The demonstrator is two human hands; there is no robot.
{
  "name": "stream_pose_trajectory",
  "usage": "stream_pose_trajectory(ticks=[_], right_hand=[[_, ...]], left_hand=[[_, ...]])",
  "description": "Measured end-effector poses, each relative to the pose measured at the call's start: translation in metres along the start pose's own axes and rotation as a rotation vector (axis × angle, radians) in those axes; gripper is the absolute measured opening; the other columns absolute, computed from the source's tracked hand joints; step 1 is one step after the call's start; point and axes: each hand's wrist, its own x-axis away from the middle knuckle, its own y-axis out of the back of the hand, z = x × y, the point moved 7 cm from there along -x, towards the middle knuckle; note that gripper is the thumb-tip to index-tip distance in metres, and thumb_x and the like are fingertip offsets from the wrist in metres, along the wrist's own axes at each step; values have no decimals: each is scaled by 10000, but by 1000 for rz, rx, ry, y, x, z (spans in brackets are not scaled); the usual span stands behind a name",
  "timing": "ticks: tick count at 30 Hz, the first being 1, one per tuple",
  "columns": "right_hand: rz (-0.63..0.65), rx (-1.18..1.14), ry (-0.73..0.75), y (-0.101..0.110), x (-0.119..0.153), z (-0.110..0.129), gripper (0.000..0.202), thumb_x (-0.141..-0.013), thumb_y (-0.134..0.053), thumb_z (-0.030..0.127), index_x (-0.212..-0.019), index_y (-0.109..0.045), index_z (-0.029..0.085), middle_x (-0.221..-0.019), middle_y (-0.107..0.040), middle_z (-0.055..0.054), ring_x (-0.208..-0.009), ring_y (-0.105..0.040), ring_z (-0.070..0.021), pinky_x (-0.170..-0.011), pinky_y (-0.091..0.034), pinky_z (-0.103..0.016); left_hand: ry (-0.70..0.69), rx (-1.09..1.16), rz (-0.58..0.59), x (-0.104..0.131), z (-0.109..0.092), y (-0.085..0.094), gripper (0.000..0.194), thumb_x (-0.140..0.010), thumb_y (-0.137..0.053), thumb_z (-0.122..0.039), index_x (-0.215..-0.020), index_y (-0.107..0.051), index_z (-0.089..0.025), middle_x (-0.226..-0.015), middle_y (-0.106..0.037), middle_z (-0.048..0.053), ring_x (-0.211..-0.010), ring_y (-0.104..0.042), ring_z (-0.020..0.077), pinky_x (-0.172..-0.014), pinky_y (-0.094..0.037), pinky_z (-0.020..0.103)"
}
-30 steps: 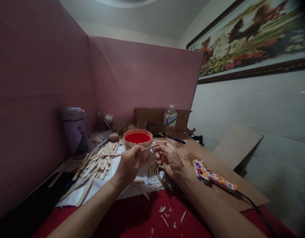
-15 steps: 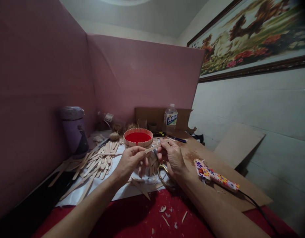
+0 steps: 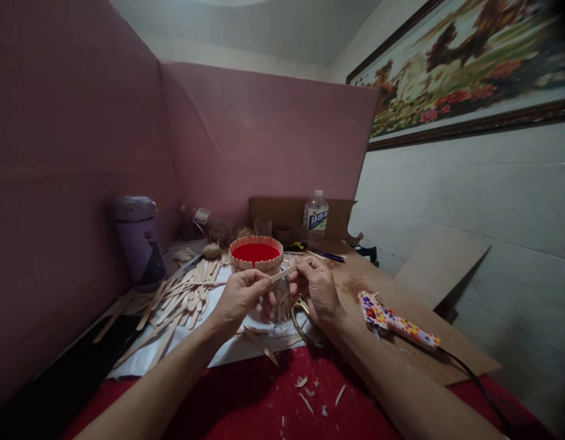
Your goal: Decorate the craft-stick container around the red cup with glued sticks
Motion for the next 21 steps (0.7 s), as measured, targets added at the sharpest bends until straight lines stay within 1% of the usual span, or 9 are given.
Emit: stream_pose_trajectory(ticks=[4, 6, 8, 10, 13, 15, 16, 18, 21], right_hand=[[6, 18, 66, -1, -1, 7, 325, -794, -617, 488, -707, -515, 192, -526, -585, 47, -337, -498, -84, -311, -388, -182], [-114, 53, 150, 9, -5, 21, 329, -791, -606, 490, -689, -512, 193, -518, -564, 51, -342, -487, -80, -308, -389, -182], [-302, 108, 242, 24, -10, 40, 323, -766, -623, 487, -681, -503, 199, -514, -545, 64, -347, -482, -75, -307, -395, -180], [-393, 167, 273, 32, -23, 58, 291, -750, -643, 460, -712, -507, 206, -527, -557, 68, -357, -501, -80, -310, -409, -180], [-435, 287, 277, 34, -56, 77, 215, -743, -675, 359, -776, -527, 206, -560, -592, 60, -373, -533, -94, -317, -414, -183], [-429, 381, 238, 31, -85, 79, 186, -753, -686, 308, -743, -549, 183, -567, -584, 45, -386, -542, -100, -339, -424, -193], [-423, 423, 221, 29, -100, 78, 176, -768, -683, 300, -749, -563, 172, -594, -592, 35, -411, -556, -100, -371, -443, -200], [-408, 504, 174, 26, -131, 68, 163, -840, -631, 306, -846, -602, 146, -730, -634, -3, -536, -611, -115, -492, -510, -240], [-365, 645, 76, 24, -172, 45, 268, -915, -559, 314, -1122, -579, 145, -1073, -624, -67, -872, -635, -176, -741, -547, -359]], left_hand=[[-77, -32, -42, 2, -6, -3, 338, -762, -618, -466, -795, -544, -137, -546, -618, -15, -365, -559, 121, -369, -463, 230], [-121, -98, -101, 4, -8, 0, 331, -799, -562, -477, -801, -540, -147, -515, -583, -33, -329, -507, 105, -333, -409, 211], [-175, -239, -152, 6, -11, 2, 307, -838, -514, -455, -772, -543, -156, -496, -554, -39, -314, -449, 84, -319, -336, 187], [-263, -439, -141, 10, -14, -3, 302, -873, -477, -410, -730, -562, -158, -497, -547, -28, -349, -445, 78, -359, -325, 185], [-437, -785, -34, 18, -16, -22, 315, -902, -441, -304, -654, -571, -161, -510, -572, 3, -439, -504, 94, -457, -359, 197], [-525, -976, 36, 23, -13, -34, 291, -887, -464, -233, -626, -569, -160, -532, -609, 21, -480, -546, 108, -480, -347, 204], [-564, -1046, 74, 26, -10, -39, 273, -879, -482, -217, -628, -575, -160, -548, -631, 27, -493, -569, 113, -483, -342, 205], [-620, -1147, 115, 28, -5, -45, 233, -863, -506, -181, -647, -593, -162, -570, -664, 30, -508, -610, 123, -480, -339, 204], [-690, -1266, 140, 28, 3, -48, 202, -826, -546, -150, -628, -587, -163, -549, -670, 28, -499, -636, 137, -455, -332, 208]])
